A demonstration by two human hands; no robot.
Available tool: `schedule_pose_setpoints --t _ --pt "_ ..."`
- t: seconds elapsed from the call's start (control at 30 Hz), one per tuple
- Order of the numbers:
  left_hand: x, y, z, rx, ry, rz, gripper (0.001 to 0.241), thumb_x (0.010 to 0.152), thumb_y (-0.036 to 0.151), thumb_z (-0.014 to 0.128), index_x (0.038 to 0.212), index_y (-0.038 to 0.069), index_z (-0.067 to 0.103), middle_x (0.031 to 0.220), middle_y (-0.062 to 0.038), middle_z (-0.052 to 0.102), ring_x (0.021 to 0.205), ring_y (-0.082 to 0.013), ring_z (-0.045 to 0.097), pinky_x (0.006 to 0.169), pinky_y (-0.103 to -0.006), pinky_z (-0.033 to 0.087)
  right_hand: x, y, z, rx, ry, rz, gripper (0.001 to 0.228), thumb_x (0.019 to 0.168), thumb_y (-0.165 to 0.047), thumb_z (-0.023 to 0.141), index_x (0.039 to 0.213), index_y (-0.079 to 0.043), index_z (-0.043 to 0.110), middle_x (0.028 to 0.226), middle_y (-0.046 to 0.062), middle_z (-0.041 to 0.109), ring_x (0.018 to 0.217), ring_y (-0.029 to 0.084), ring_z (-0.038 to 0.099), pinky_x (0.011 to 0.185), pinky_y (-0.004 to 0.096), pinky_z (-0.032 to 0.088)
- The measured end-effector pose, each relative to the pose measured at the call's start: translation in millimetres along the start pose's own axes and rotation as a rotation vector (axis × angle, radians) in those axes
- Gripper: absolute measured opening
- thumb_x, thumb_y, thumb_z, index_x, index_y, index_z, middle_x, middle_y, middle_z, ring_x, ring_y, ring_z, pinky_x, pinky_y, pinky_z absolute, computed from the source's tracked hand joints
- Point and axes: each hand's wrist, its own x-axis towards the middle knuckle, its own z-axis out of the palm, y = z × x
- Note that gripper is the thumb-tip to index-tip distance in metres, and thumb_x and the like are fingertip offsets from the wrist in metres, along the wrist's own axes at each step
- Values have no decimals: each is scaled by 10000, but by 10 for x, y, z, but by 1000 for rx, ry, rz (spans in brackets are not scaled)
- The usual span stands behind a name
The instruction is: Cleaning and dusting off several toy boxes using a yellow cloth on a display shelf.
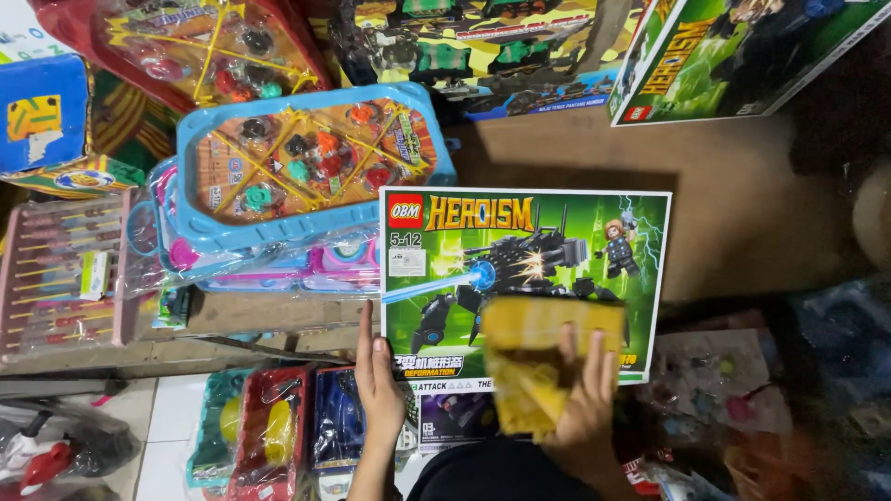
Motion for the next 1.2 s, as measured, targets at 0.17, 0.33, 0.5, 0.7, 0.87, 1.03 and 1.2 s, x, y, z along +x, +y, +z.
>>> schedule_pose_setpoints --t 0.17,0.33,0.5,0.7,0.87,1.03,1.2 --pt "34 -55 -10 3 7 17 558 1081 188 379 1590 -27 302 1668 -192 343 1538 -262 313 1234 -360 221 205 539 0 -208 -205 242 637 840 -229 633 1468 -173 542 1775 112 195 1639 488 150 1314 688 123" --pt "-61 -167 -41 56 57 37 550 1098 148 402 1616 -18 328 1427 -158 409 1309 -205 358 1070 -315 264 578 98 51 -21 -160 26 684 790 -285 703 1413 -109 481 1710 145 121 1531 518 108 1226 689 90" --pt "-52 -28 -25 4 109 -81 580 1087 133 436 1654 38 353 812 15 443 696 -62 345 614 -222 279 892 377 36 -154 -352 75 806 694 -71 670 1464 -285 565 1697 125 205 1567 440 183 1259 655 119" --pt "19 29 -5 -130 116 -56 565 1070 141 433 1616 28 338 1083 -14 550 795 -43 452 716 -200 377 1082 212 80 -26 -71 187 768 866 -91 685 1561 -288 423 1711 131 231 1574 509 143 1254 674 126" --pt "58 -66 -68 -47 95 3 531 1071 146 412 1571 -23 355 1575 -167 464 1292 -164 520 1080 -288 400 1262 575 168 -113 -143 191 792 841 -23 640 1554 -344 515 1758 69 252 1632 402 213 1299 660 114" --pt "85 -101 -77 -122 22 18 515 1096 182 380 1547 -65 395 1589 -194 465 1420 -228 458 1182 -333 325 1388 83 299 -80 -203 106 818 747 -104 706 1521 -270 498 1720 100 240 1578 495 157 1256 674 101" --pt "88 -117 -83 -159 -14 59 524 1106 202 366 1543 -87 382 1618 -201 422 1491 -259 401 1229 -357 272 1548 -167 354 -6 -477 -235 848 634 -108 756 1390 -455 595 1674 50 250 1542 415 203 1243 630 126"
